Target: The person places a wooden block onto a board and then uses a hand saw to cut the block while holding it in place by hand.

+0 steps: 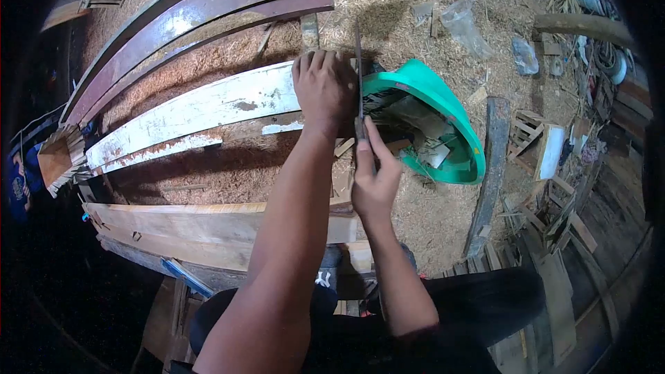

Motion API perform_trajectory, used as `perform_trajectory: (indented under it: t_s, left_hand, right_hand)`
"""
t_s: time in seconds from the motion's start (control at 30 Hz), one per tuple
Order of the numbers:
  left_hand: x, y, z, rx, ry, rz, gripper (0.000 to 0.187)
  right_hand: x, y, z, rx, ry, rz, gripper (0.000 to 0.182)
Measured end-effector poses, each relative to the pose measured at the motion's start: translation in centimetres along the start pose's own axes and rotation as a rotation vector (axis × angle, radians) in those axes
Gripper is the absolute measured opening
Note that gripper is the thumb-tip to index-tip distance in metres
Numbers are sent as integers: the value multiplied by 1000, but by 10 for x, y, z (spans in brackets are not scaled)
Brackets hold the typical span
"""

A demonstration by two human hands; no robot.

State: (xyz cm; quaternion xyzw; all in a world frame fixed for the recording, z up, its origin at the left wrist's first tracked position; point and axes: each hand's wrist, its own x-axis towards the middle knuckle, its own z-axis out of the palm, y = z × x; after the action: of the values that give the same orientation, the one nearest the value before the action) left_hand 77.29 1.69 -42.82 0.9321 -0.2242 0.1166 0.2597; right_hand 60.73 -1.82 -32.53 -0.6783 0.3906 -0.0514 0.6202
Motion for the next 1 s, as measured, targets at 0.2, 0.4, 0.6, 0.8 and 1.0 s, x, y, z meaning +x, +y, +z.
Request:
perform_trajectory:
  t_s: [0.2,0.4,0.6,0.8,1.0]
  left_hand:
    - [-3,-5,3,8,-12,2,15]
    - [0,-1,3,23,-70,-51,16]
    - [-2,-3,3,54,-72,-6,14]
    - [1,-4,7,54,-5,-3,16]
    - [1,-2,7,40,3,6,17]
  right_hand:
    - [-41,5,-19,44,-39,207,40]
    - [18,16,8,39,-19,2,40]
    - [-25,4,-13,49,-48,27,41]
    - [-20,16,-1,28,46,-79,41]
    - [24,7,-4,9,-67,13,42]
